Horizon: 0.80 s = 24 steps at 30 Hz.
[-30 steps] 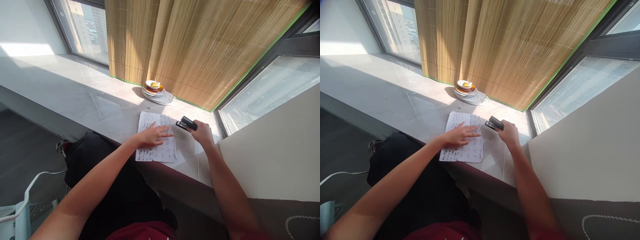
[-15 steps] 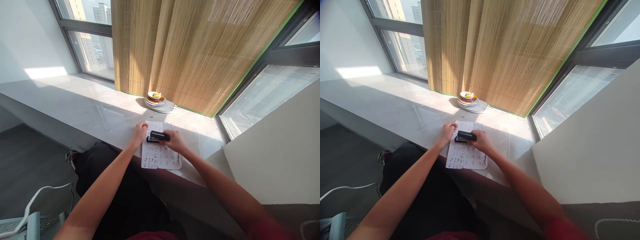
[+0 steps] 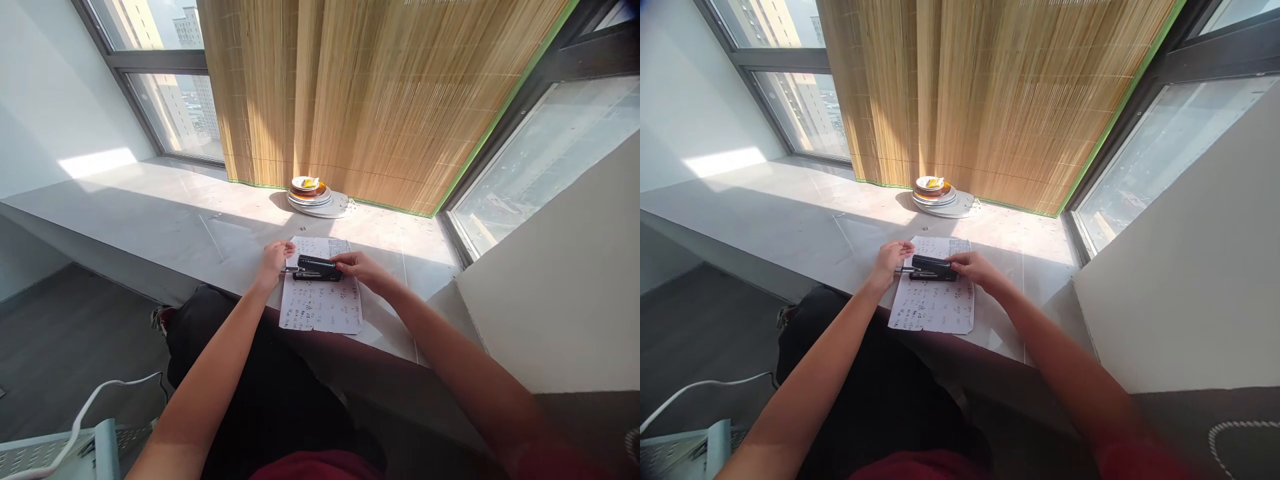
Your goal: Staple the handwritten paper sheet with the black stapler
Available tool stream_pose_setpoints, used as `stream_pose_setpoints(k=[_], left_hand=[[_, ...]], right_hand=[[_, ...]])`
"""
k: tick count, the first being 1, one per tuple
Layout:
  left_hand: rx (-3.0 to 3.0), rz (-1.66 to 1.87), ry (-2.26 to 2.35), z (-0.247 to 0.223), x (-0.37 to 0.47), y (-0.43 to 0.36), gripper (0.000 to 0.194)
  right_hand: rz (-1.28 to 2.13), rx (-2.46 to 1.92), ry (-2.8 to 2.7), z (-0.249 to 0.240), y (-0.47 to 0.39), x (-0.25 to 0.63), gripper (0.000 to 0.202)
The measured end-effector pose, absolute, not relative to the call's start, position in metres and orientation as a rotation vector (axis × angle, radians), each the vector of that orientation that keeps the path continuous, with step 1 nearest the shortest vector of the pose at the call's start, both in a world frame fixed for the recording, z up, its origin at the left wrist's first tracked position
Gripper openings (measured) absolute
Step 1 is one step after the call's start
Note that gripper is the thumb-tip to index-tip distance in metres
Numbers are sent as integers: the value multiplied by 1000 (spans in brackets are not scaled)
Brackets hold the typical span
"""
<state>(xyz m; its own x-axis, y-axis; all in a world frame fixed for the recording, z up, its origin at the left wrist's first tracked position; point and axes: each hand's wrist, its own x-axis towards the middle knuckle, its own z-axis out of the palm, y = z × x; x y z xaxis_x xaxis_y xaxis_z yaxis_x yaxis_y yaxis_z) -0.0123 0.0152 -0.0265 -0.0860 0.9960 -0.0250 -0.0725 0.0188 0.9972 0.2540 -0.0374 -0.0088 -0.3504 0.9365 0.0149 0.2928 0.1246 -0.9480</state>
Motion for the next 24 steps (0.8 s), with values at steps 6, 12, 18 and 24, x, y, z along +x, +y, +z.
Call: stream_pose_setpoints(k=[6, 12, 18, 24], left_hand=[[1057, 1297, 1219, -28, -15, 18, 18], [1053, 1324, 1210, -28, -11, 18, 17], [1061, 1383, 1179, -19, -10, 13, 20], [1103, 1474, 848, 0, -2, 0, 19]], right_hand=[[986, -1120, -1802, -8, -44, 235, 39], [820, -1129, -2000, -10, -49, 212, 30], [836, -1104, -1952, -12, -51, 215, 26], [843, -1085, -1875, -14, -51, 218, 31]])
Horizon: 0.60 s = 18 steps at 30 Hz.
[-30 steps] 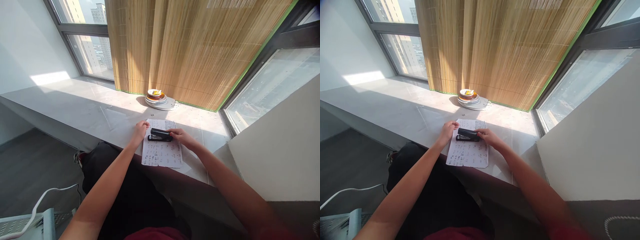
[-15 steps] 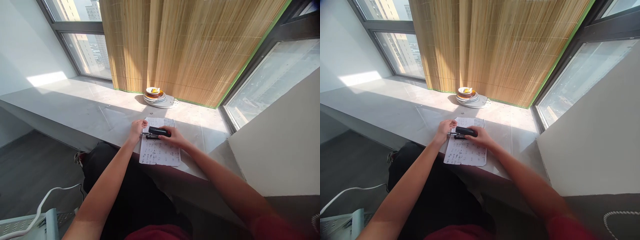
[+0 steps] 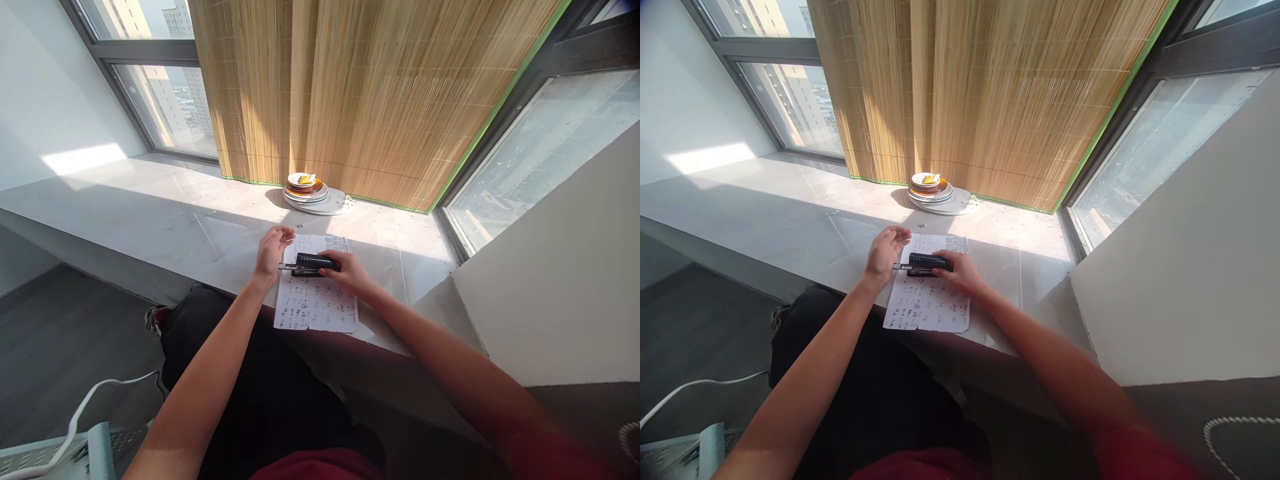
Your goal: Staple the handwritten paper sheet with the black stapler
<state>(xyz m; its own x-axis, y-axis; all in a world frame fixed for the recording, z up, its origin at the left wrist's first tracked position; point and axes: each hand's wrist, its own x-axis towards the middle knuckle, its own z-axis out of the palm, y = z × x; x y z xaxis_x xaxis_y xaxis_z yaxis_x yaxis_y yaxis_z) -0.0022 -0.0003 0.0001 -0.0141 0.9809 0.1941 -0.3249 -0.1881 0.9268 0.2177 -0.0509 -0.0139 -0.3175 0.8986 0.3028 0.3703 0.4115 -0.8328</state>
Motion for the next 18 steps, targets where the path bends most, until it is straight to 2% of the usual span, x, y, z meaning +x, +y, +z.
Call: stream_pose_setpoints(k=[18], left_hand=[[1068, 1511, 634, 4, 19, -14, 21]], right_hand=[[703, -1077, -1917, -12, -62, 202, 31]])
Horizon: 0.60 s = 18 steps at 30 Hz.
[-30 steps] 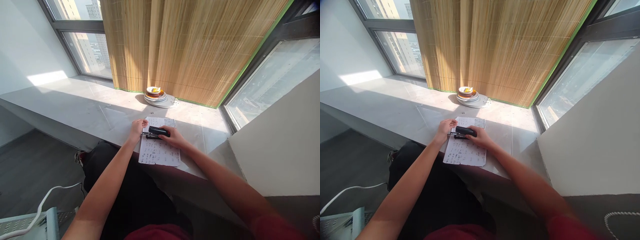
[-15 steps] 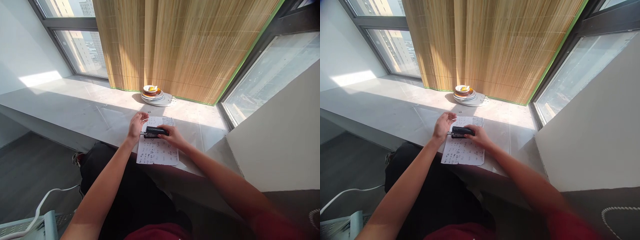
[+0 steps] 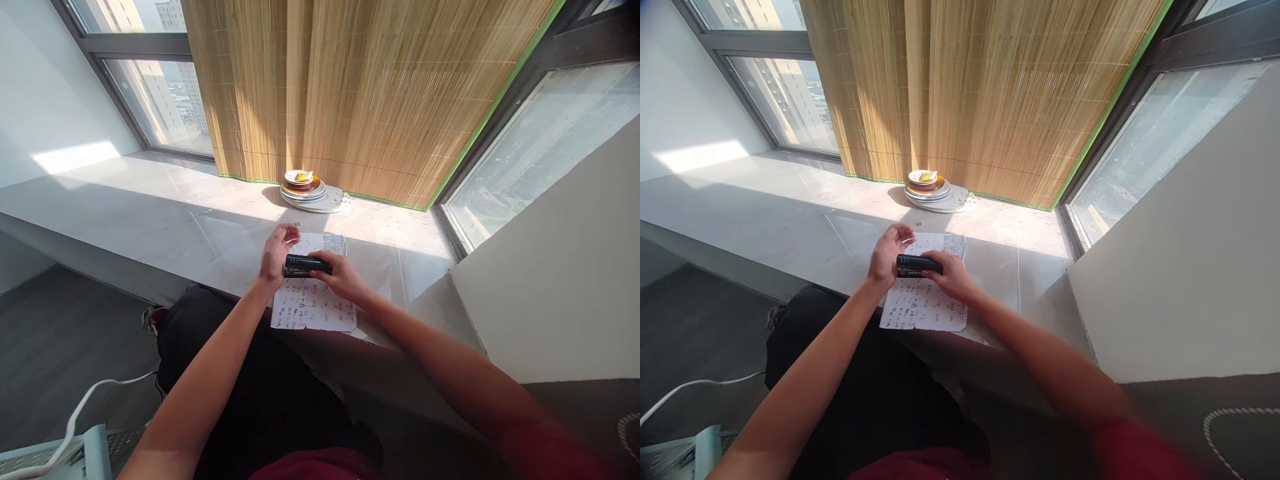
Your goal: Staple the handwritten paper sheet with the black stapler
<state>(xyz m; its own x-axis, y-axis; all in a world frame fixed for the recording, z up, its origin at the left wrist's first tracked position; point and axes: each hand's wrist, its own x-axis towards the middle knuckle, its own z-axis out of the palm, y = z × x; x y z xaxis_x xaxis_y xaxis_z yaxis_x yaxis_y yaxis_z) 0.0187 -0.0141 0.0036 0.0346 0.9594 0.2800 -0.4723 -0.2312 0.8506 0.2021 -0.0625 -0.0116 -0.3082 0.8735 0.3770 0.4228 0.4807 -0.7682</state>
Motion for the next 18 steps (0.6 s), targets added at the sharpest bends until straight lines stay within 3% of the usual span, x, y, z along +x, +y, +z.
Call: stream_pose_setpoints(k=[9, 18], left_hand=[[992, 1507, 580, 10, 21, -19, 22], [844, 1516, 717, 4, 18, -9, 24]], right_hand=[[601, -1076, -1961, -15, -67, 193, 30], [919, -1024, -1887, -16, -60, 199, 33]])
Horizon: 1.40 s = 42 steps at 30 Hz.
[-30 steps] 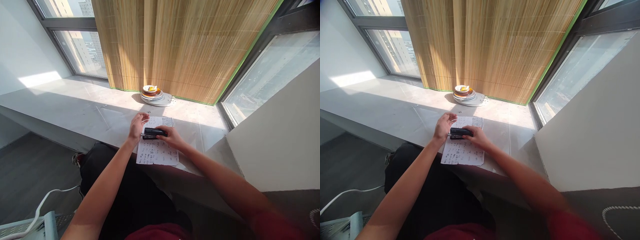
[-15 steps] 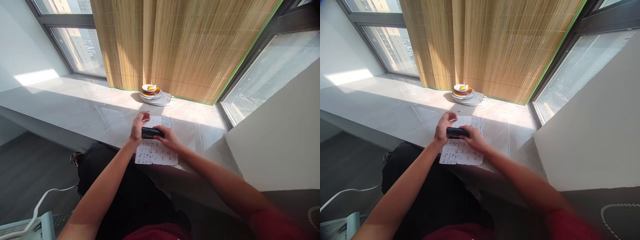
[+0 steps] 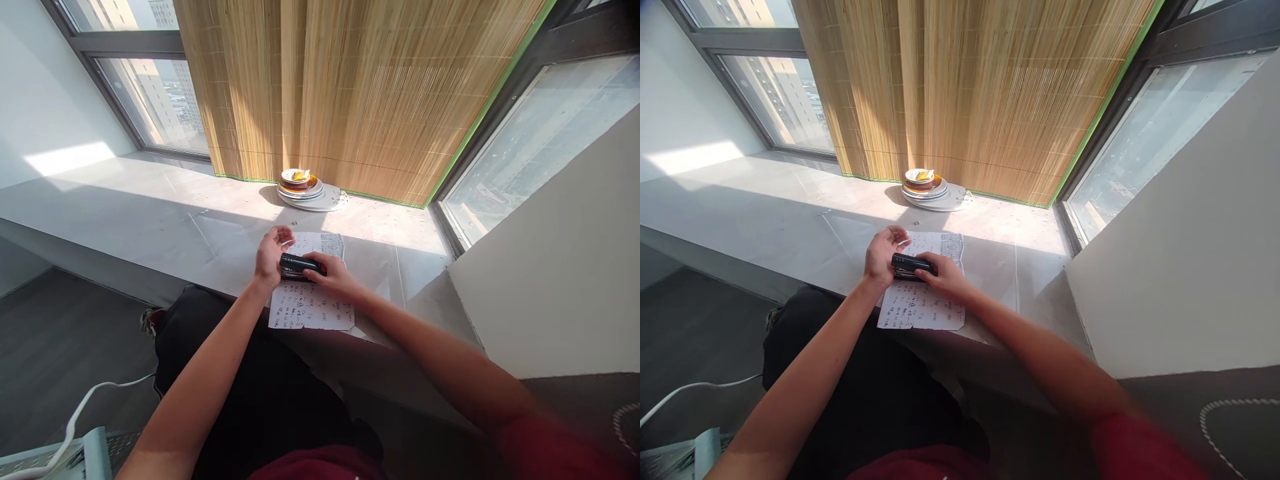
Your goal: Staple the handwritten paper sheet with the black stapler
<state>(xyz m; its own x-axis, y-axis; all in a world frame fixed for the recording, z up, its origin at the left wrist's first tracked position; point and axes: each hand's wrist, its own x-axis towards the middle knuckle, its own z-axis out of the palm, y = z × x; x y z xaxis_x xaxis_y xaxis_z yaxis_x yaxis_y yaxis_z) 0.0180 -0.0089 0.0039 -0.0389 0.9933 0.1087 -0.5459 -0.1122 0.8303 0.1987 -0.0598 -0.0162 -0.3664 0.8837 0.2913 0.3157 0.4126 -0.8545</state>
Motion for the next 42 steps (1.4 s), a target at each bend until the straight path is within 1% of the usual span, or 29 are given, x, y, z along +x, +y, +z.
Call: stream_pose_setpoints(k=[4, 6, 9, 13, 15, 17, 20, 24, 27, 29, 30, 32, 34, 38, 40, 42], left_hand=[[776, 1490, 936, -6, 17, -2, 28], [708, 1459, 991, -9, 12, 1, 31], [571, 1452, 1037, -6, -2, 7, 35], [461, 1349, 1046, 4, -25, 15, 41], [473, 1282, 1030, 7, -32, 16, 39], [511, 1256, 1033, 7, -33, 16, 38], [579, 1274, 1077, 7, -31, 15, 39], [734, 1339, 965, 7, -29, 9, 33], [801, 1127, 801, 7, -25, 3, 37], [806, 972, 741, 6, -22, 1, 40], [809, 928, 725, 4, -20, 0, 37], [824, 909, 720, 0, -16, 0, 26], [831, 945, 756, -4, -15, 1, 19], [827, 1029, 826, -7, -14, 3, 21], [845, 1084, 862, -5, -15, 2, 21], [875, 1201, 924, -2, -17, 0, 19]], right_hand=[[1175, -943, -1814, -16, -53, 207, 35], [1253, -923, -1790, -15, -52, 211, 36], [1362, -878, -1763, -13, -52, 217, 42], [1388, -940, -1670, -15, -53, 222, 50], [1309, -978, -1682, -17, -55, 219, 52], [1137, -1002, -1803, -16, -59, 213, 52], [773, -1069, -1934, -13, -65, 203, 38], [354, -1012, -1861, -9, -70, 205, 26], [109, -905, -1972, -6, -69, 213, 30], [33, -866, -2096, -4, -69, 217, 32], [11, -859, -2143, -3, -69, 218, 32], [-25, -854, -2194, -3, -69, 219, 32], [-68, -873, -2172, -5, -68, 220, 32], [-118, -934, -2005, -6, -67, 218, 32], [-70, -967, -1893, -5, -67, 215, 29], [64, -1056, -1757, -6, -67, 213, 22]])
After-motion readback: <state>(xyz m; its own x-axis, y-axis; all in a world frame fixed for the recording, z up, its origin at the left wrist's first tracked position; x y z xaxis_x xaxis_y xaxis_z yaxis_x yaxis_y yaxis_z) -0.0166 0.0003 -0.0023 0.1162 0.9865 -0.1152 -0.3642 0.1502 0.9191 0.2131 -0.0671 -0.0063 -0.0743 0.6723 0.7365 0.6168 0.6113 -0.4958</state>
